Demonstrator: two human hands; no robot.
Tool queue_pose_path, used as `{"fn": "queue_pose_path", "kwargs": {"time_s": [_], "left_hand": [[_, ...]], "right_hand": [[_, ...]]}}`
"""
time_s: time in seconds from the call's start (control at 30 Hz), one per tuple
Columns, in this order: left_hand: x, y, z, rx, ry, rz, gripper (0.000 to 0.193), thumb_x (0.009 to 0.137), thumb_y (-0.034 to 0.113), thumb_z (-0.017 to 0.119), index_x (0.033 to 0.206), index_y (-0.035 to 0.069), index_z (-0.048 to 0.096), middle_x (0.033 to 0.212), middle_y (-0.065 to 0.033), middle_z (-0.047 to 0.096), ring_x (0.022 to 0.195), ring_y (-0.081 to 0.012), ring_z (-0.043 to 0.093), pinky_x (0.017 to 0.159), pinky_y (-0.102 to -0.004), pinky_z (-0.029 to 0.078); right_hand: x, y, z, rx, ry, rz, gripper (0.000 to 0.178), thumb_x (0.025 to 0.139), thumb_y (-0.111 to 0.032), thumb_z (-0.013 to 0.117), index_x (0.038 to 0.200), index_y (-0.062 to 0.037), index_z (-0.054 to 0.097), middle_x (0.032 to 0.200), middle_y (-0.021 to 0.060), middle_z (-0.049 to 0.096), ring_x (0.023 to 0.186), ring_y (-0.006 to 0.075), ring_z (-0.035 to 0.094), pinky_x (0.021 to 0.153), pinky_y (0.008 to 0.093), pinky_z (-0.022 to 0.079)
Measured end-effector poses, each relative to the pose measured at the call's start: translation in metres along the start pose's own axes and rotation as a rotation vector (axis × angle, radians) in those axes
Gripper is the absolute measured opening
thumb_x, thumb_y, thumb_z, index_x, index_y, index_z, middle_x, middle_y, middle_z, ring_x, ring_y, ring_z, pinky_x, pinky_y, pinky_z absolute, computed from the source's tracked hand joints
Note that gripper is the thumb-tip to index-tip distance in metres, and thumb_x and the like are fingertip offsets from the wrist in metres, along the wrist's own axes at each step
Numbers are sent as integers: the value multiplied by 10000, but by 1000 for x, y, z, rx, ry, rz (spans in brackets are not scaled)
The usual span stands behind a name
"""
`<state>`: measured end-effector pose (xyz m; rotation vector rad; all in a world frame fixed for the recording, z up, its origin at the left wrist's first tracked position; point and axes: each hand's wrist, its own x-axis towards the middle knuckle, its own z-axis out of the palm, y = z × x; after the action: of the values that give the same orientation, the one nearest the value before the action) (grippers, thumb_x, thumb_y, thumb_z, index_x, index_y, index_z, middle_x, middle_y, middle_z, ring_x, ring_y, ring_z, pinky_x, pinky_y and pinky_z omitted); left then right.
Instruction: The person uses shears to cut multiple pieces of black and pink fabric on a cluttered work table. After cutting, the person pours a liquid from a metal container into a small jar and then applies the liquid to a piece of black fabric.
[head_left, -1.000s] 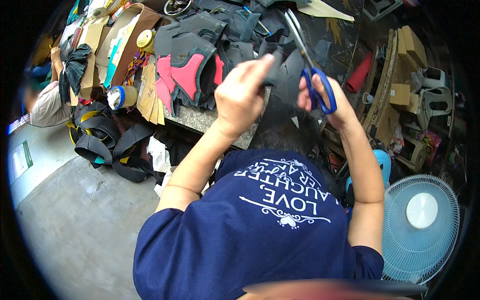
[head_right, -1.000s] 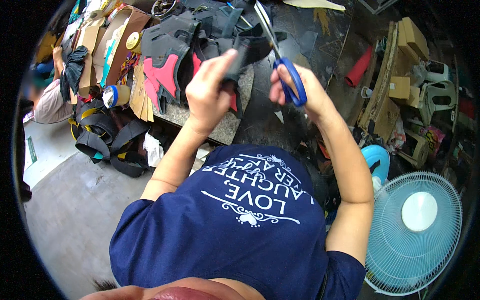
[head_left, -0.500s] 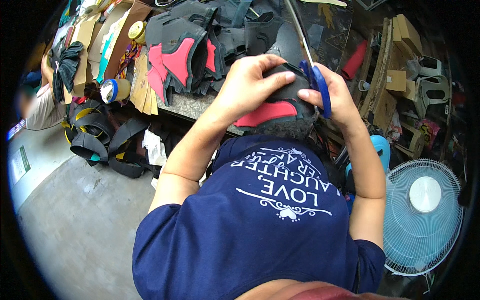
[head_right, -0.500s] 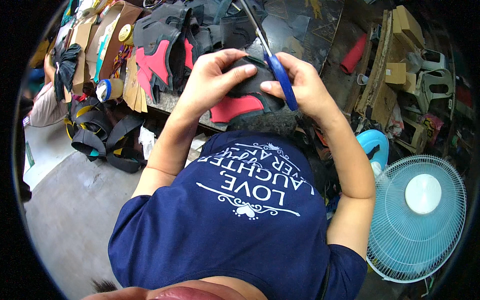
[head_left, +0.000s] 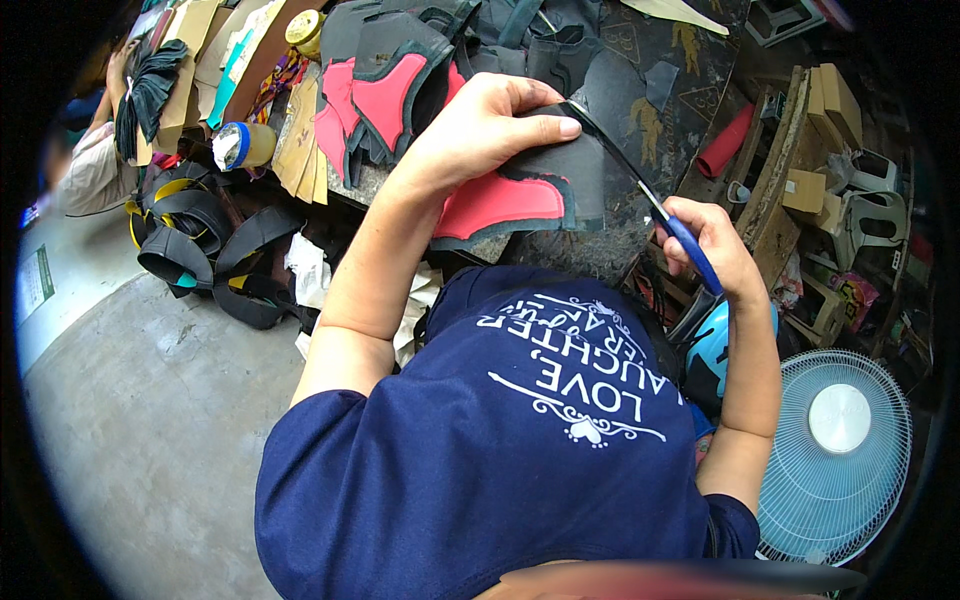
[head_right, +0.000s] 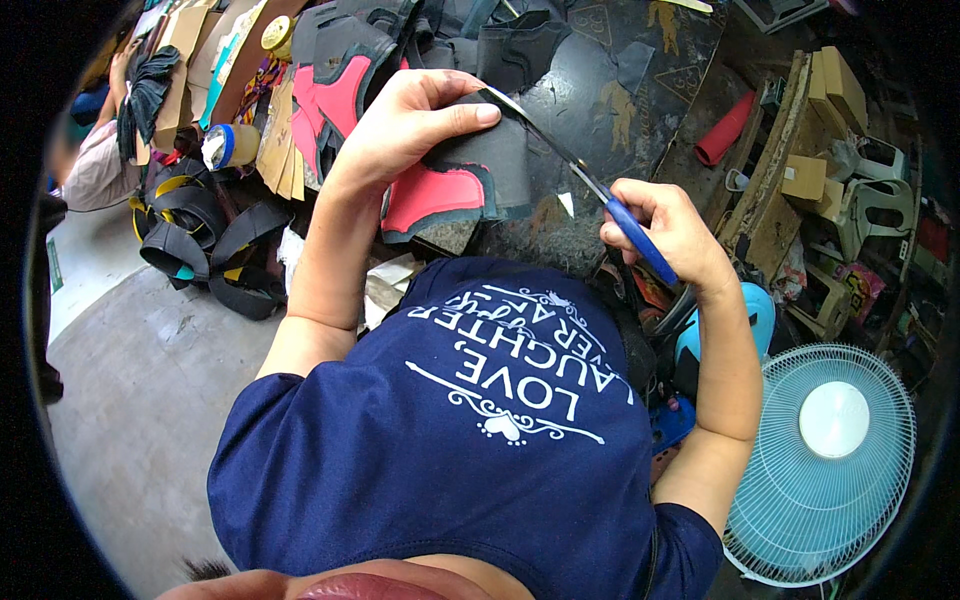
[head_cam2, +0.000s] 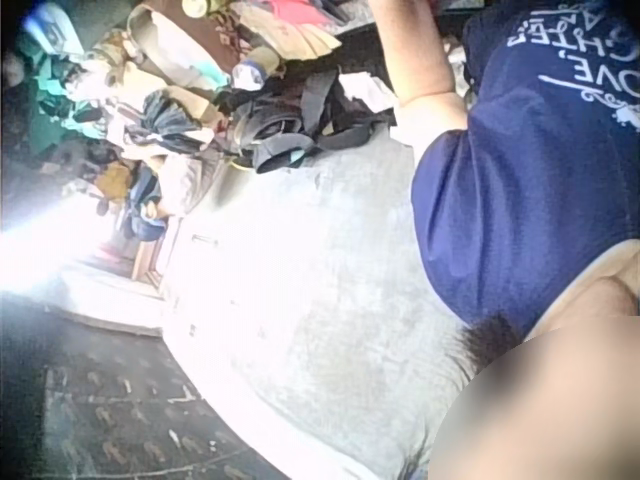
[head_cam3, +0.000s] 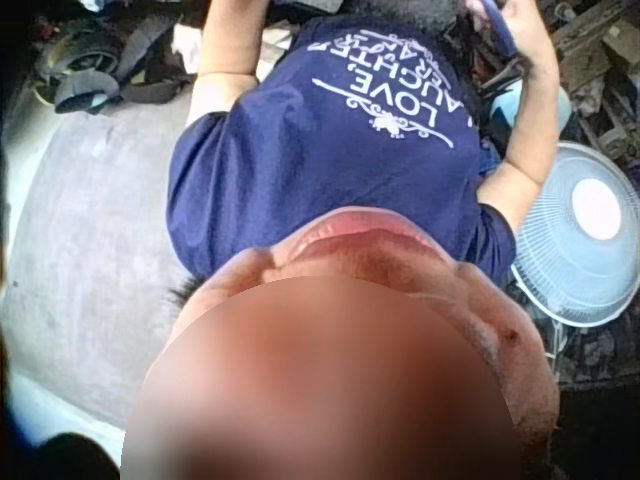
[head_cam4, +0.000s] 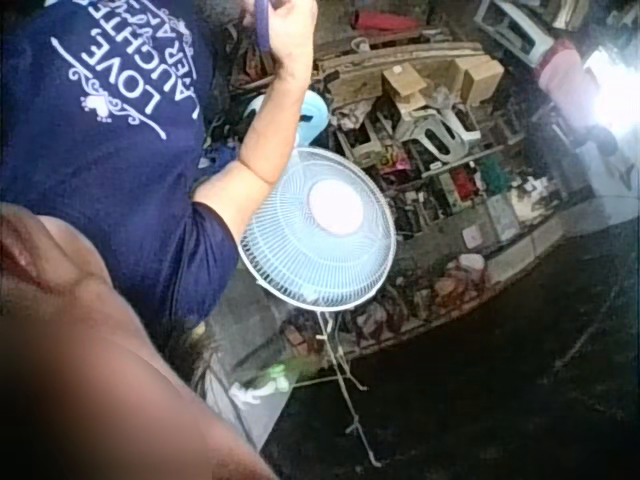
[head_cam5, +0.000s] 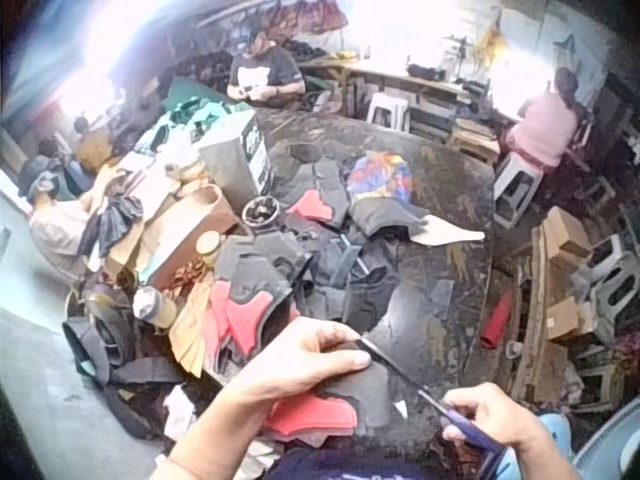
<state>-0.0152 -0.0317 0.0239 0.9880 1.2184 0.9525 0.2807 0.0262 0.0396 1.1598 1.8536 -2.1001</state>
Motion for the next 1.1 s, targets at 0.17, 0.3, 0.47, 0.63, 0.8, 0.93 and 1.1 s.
{"fn": "queue_pose_path", "kwargs": {"time_s": [0.17,0.3,0.47,0.63,0.8,0.93,1.1], "left_hand": [[0,4,-1,-12,-13,31,357,840,182,740,1050,-96,664,889,-69,696,772,-94,628,721,-234,518],[-1,6,-2,21,-4,12,290,849,172,733,1023,-55,682,868,-36,684,769,-74,621,721,-217,514],[-1,6,-1,15,-9,-12,293,847,168,733,1023,-60,680,869,-46,686,767,-80,623,723,-221,517],[2,1,-1,11,-11,-29,329,837,171,730,1030,-90,676,866,-71,703,773,-92,628,720,-238,521],[6,-7,-4,2,-32,-61,252,845,144,726,1002,-48,682,883,-31,693,786,-76,621,727,-224,509],[-1,2,-2,-44,-76,-52,231,860,142,713,1003,-36,674,881,-8,680,800,-57,590,740,-229,499],[-28,14,-23,33,356,326,250,858,161,709,1011,-31,663,963,-77,694,899,-136,635,834,-288,493]], "right_hand": [[6,2,8,90,-6,-88,210,841,-183,717,790,-48,564,663,-31,521,576,39,523,535,209,447],[8,3,7,-61,46,-60,287,821,-249,742,807,-32,556,663,-27,520,568,52,539,520,213,444],[8,7,13,-119,117,-140,286,819,-148,769,730,-29,524,598,-24,523,504,40,519,456,229,409],[10,13,21,-11,154,-58,301,819,-150,767,720,-21,514,585,-10,502,538,38,527,467,240,410],[16,17,21,-205,237,-132,338,784,-177,788,720,-13,499,576,7,472,551,63,458,489,280,382],[26,21,31,-247,277,-171,360,783,-163,786,675,-33,468,562,-12,435,545,56,407,474,263,336],[43,31,34,200,323,-63,183,874,-137,696,801,-43,558,585,-11,545,503,68,525,475,222,398]]}}
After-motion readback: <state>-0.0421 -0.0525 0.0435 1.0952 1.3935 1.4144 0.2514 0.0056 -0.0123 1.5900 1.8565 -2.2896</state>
